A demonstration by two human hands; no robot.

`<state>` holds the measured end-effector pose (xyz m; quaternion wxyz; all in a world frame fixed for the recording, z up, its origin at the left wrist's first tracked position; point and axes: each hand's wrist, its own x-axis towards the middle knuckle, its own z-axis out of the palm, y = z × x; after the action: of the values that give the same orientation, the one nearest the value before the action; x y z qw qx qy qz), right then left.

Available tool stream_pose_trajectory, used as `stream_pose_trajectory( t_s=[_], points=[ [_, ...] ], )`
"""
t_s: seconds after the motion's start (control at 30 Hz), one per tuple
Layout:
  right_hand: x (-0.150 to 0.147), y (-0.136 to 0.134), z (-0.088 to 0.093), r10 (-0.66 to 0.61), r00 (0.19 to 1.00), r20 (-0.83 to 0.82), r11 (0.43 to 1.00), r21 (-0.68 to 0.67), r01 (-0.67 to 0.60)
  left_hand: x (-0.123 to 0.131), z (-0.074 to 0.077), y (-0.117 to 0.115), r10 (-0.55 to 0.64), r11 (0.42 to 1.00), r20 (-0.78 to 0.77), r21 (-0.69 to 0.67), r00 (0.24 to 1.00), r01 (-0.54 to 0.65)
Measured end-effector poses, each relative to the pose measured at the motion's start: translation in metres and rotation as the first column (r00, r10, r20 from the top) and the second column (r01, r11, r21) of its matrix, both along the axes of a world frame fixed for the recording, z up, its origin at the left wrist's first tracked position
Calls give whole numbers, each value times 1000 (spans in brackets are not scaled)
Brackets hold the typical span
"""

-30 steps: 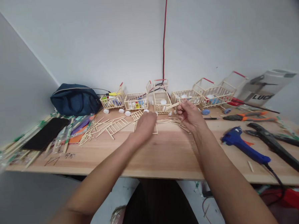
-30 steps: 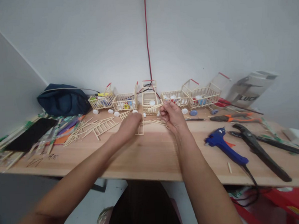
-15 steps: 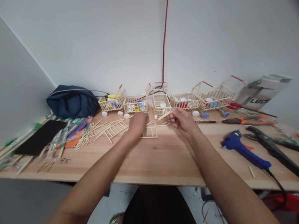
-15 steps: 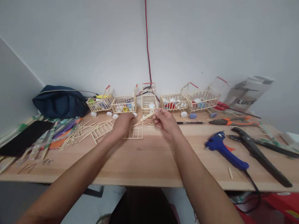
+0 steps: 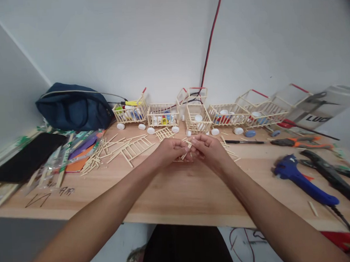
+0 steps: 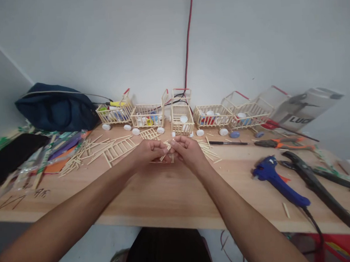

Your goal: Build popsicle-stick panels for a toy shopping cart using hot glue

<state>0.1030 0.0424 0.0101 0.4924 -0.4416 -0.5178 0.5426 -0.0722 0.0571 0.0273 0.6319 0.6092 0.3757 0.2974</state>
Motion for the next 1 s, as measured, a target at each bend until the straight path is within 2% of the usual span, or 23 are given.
stream_pose_trajectory(
  t_s=[0.1, 0.17, 0.27, 0.37, 0.43, 0.47, 0.53, 0.6, 0.7, 0.77, 0.87, 1.0],
  points=[
    [-3, -2, -3, 51, 998, 24, 999, 4, -51, -1, -4, -2, 29, 999, 43, -14, 999, -29],
    [-5, -3, -3, 53, 996, 74, 998, 15, -54, -2, -5, -5, 51, 999, 16, 17, 999, -51],
    [-3, -4, -1, 21, 986, 163, 999, 39, -28, -3, -3, -8, 88, 977, -113, 204, 990, -63],
    [7, -4, 2, 43, 958, 283, 999, 13, -48, -6, -1, -8, 191, 875, -256, 482, 948, -47],
    [18, -4, 7, 109, 929, 354, 994, -53, -96, -7, 0, -6, 271, 810, -276, 583, 922, -64],
    [24, -4, 10, 152, 913, 380, 988, -93, -125, -8, 1, -5, 301, 798, -263, 596, 917, -92],
    [37, -4, 17, 260, 866, 428, 964, -169, -205, -9, 2, -1, 331, 810, -209, 563, 920, -164],
    [47, -2, 22, 385, 786, 484, 922, -227, -313, -9, 3, 2, 328, 854, -141, 467, 934, -229],
    [51, 3, 22, 427, 717, 551, 903, -214, -373, -10, 5, 3, 285, 925, -61, 281, 957, -258],
    [48, 6, 17, 378, 728, 571, 923, -173, -344, -10, 6, 2, 250, 957, -22, 155, 968, -244],
    [41, 7, 9, 268, 784, 561, 962, -113, -248, -9, 7, 1, 225, 974, 46, -6, 973, -225],
    [39, 4, 9, 119, 924, 363, 992, -79, -97, -7, 3, 2, 219, 969, 107, -138, 970, -204]
  ],
)
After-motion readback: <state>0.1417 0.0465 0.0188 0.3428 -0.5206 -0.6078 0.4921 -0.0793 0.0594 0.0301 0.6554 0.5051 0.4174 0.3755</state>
